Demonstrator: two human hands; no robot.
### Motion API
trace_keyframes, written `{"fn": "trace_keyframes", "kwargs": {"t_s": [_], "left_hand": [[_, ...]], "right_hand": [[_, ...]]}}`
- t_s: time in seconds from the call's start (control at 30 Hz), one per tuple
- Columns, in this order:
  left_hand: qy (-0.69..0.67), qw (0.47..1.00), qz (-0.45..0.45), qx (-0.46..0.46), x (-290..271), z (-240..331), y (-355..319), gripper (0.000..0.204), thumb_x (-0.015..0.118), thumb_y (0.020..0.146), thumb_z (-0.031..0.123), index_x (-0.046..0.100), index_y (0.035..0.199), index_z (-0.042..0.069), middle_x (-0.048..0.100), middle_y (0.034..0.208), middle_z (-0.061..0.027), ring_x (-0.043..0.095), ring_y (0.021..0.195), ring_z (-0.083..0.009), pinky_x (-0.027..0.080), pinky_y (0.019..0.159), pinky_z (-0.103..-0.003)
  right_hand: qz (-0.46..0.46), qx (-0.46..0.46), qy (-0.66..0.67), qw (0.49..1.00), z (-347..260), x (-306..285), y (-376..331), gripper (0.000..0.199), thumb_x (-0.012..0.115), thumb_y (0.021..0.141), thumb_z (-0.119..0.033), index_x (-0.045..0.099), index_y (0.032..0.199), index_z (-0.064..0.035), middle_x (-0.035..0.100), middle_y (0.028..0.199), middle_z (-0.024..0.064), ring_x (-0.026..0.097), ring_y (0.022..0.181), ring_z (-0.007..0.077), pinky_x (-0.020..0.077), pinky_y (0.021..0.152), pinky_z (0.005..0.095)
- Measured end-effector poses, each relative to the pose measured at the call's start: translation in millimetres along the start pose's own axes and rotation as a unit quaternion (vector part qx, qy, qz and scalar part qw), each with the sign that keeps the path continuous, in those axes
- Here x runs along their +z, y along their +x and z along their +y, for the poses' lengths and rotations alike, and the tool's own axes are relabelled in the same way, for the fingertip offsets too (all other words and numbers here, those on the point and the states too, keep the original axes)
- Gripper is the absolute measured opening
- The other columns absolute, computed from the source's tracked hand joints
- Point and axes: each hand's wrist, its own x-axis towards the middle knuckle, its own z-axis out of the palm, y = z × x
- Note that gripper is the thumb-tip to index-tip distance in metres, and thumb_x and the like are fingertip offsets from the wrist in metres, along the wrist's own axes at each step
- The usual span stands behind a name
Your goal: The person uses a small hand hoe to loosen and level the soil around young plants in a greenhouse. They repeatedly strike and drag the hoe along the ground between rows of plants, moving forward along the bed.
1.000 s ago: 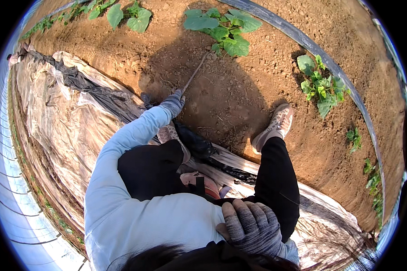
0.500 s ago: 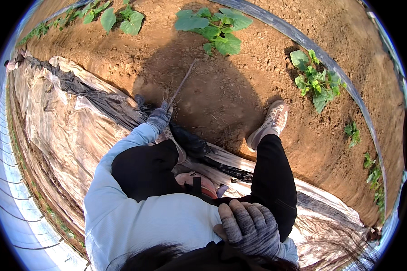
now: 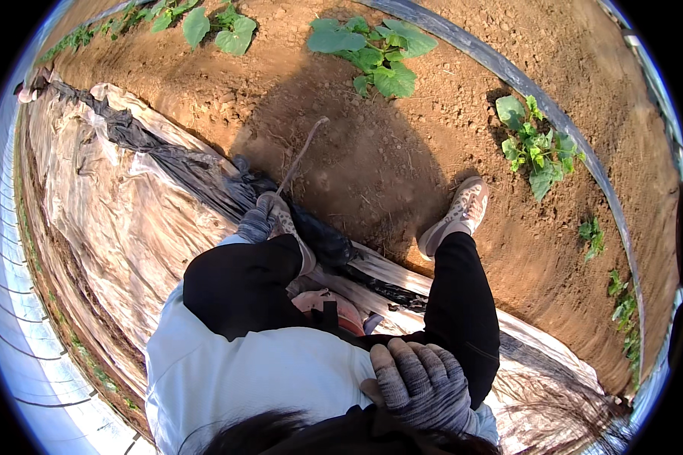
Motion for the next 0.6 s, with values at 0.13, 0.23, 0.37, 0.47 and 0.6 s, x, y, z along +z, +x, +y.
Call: {"fn": "trace_keyframes", "kwargs": {"t_s": [0.13, 0.23, 0.37, 0.47, 0.6], "left_hand": [[0.023, 0.999, 0.038, 0.013, -24.1, 18.8, 40.1, 0.044, 0.044, 0.09, 0.04, 0.047, 0.115, 0.004, 0.058, 0.102, -0.0249, 0.053, 0.099, -0.0407, 0.04, 0.087, -0.042], [0.053, 0.997, 0.001, -0.064, -68.4, 50.0, 89.1, 0.046, 0.043, 0.09, 0.042, 0.047, 0.116, 0.004, 0.056, 0.108, -0.0249, 0.051, 0.104, -0.0401, 0.037, 0.092, -0.04], [-0.017, 1.0, 0.027, -0.002, -74.5, 55.9, 140.0, 0.048, 0.039, 0.09, 0.043, 0.045, 0.116, 0.003, 0.056, 0.107, -0.0244, 0.052, 0.102, -0.0391, 0.041, 0.088, -0.041], [0.041, 0.999, -0.02, 0.009, -48.9, 33.8, 157.9, 0.055, 0.039, 0.09, 0.044, 0.041, 0.126, 0.002, 0.05, 0.119, -0.0247, 0.047, 0.111, -0.0381, 0.037, 0.093, -0.039], [0.039, 0.999, -0.011, -0.002, -42.8, 2.1, 130.3, 0.051, 0.04, 0.091, 0.042, 0.044, 0.121, 0.002, 0.054, 0.11, -0.0254, 0.05, 0.104, -0.0405, 0.04, 0.087, -0.042]], "right_hand": [[-0.007, 0.007, -0.005, 1.0, -1.7, -0.8, 5.8, 0.036, 0.055, 0.082, -0.029, 0.052, 0.109, -0.0057, 0.056, 0.098, 0.0117, 0.056, 0.086, 0.0245, 0.0442, 0.077, 0.0394], [-0.016, 0.001, 0.008, 1.0, -1.6, 0.0, 10.9, 0.035, 0.055, 0.082, -0.029, 0.052, 0.108, -0.0054, 0.055, 0.097, 0.0112, 0.056, 0.086, 0.024, 0.0442, 0.076, 0.0388], [-0.03, 0.009, -0.005, 1.0, -2.4, -2.0, 16.4, 0.034, 0.055, 0.082, -0.028, 0.052, 0.107, -0.0053, 0.055, 0.097, 0.0109, 0.055, 0.086, 0.0235, 0.044, 0.076, 0.0385], [-0.037, 0.015, -0.014, 0.999, -1.2, -1.1, 20.1, 0.036, 0.057, 0.081, -0.031, 0.053, 0.107, -0.0056, 0.056, 0.096, 0.0103, 0.056, 0.084, 0.0228, 0.0446, 0.074, 0.0377], [-0.024, -0.008, -0.03, 0.999, 0.7, 0.0, 22.9, 0.039, 0.057, 0.082, -0.037, 0.054, 0.105, -0.0062, 0.058, 0.093, 0.0092, 0.058, 0.08, 0.0218, 0.046, 0.071, 0.0361]]}}
